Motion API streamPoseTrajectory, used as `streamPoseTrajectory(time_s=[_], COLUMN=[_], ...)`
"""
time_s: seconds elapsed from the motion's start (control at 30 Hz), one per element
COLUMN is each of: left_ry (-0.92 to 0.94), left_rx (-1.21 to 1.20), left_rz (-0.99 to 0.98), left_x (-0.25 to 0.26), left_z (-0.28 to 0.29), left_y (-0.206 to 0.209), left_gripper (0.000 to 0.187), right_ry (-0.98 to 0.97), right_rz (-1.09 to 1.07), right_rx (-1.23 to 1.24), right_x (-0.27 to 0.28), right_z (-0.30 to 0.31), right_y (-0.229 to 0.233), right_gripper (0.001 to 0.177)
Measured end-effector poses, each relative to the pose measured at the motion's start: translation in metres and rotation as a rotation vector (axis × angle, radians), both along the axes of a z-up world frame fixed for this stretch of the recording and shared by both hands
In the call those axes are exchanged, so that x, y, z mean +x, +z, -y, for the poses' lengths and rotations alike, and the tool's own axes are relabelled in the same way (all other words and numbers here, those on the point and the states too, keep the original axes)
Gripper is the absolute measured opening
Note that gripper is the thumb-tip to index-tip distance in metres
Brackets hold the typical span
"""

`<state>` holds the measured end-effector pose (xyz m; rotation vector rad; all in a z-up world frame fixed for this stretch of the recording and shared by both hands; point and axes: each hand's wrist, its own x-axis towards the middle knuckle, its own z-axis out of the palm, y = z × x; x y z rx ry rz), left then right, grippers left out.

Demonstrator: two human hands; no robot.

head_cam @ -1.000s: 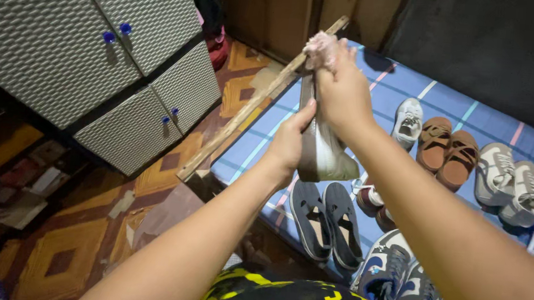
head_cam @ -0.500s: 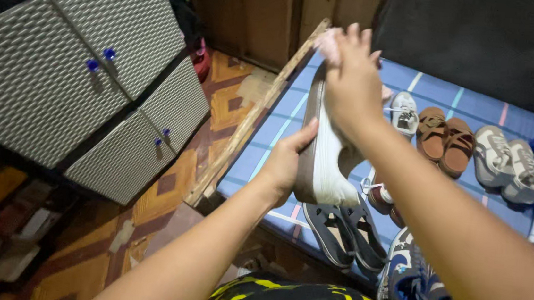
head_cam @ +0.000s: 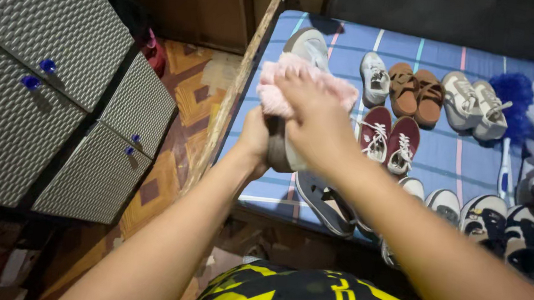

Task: The person wipes several pairs of shoes with a pink cloth on a bench, then places them on a nearby shoe rack. The person handles white sneakers, maroon sneakers, and dark slip-on shoes, wiping each one before moving it to the rack.

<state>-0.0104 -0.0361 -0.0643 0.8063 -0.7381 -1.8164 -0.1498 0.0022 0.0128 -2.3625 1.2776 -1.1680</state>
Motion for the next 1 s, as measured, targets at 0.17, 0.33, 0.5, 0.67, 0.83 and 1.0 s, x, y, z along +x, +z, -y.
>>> streamPoseTrajectory(time_s=[0.17,0.33,0.5,0.67,0.83,1.0], left_ry=[-0.153,-0.229,-0.191,-0.156,-0.189,-0.183], left_rx=[0.02,0.056,0.007,0.028,0.06,0.102], left_rz=[-0.019,-0.003,0.021,0.026,-0.016,0.009], left_x=[-0.006,-0.017,-0.017,-0.017,-0.014,-0.017], left_z=[-0.012,-0.03,-0.041,-0.025,-0.022,-0.033], left_y=[0.029,0.045,0.038,0.028,0.029,0.04], left_gripper=[0.051,0.053,0.05,0.049,0.051,0.052], right_ry=[0.166,-0.075,-0.115,-0.055,0.133,-0.026], right_rz=[0.385,0.184,0.498,0.174,0.157,0.134], right_rx=[0.142,-0.124,0.178,0.104,0.13,0.069], right_x=[-0.029,-0.052,-0.054,-0.022,-0.03,-0.087], right_z=[0.059,0.089,0.09,0.028,0.041,0.098], right_y=[0.0,-0.013,-0.002,0.01,0.01,0.004], right_gripper=[0.056,0.063,0.043,0.049,0.034,0.032])
